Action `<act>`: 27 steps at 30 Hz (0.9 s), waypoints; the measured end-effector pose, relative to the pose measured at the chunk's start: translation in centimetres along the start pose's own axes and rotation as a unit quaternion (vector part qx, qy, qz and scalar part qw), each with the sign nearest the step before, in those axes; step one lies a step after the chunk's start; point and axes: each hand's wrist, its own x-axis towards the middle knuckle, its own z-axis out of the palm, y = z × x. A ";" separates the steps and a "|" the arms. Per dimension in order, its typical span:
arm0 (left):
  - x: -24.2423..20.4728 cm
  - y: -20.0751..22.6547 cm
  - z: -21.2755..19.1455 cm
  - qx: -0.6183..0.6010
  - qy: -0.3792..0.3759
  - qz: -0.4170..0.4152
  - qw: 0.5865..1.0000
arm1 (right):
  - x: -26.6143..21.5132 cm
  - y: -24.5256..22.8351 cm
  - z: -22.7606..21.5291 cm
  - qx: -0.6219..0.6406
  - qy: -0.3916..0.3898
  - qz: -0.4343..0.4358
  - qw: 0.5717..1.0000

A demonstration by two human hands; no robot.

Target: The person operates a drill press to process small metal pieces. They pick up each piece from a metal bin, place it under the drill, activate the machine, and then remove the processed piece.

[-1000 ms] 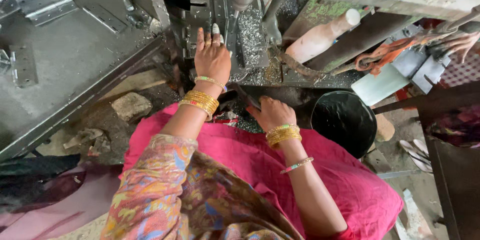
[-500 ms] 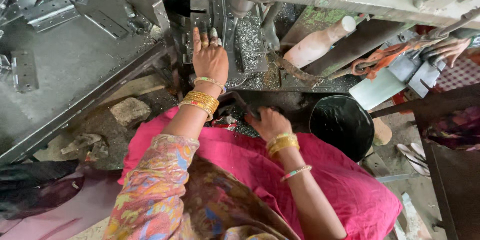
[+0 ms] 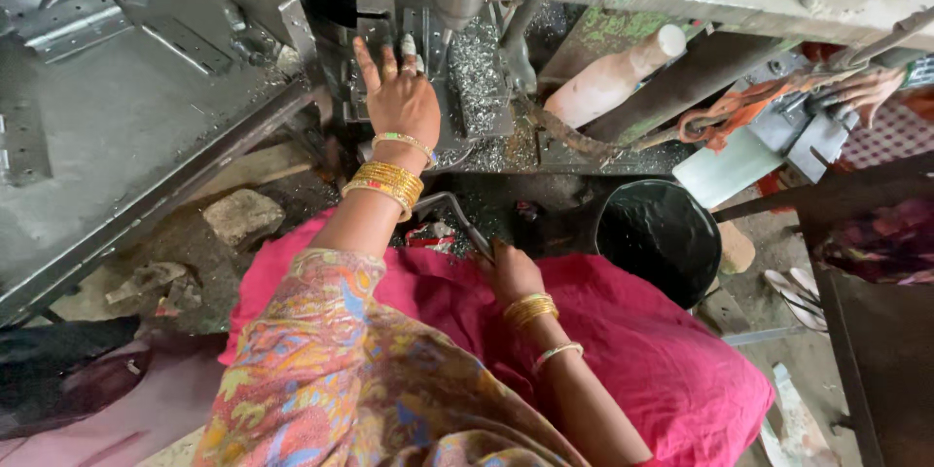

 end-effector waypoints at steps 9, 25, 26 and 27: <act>-2.9 -0.7 -1.0 -0.004 0.048 0.034 0.998 | 0.9 -2.7 -4.7 -0.055 0.063 -0.042 0.996; -4.3 3.8 -6.2 -0.018 -0.003 0.027 0.999 | -0.2 -7.4 -9.1 -0.100 0.093 -0.033 0.990; -4.5 3.7 -5.9 -0.068 -0.023 0.004 0.997 | -0.2 -7.2 -9.2 -0.109 0.089 -0.033 0.990; -4.7 3.1 -5.6 -0.118 -0.044 -0.019 0.992 | -0.2 -7.1 -9.3 -0.117 0.084 -0.033 0.989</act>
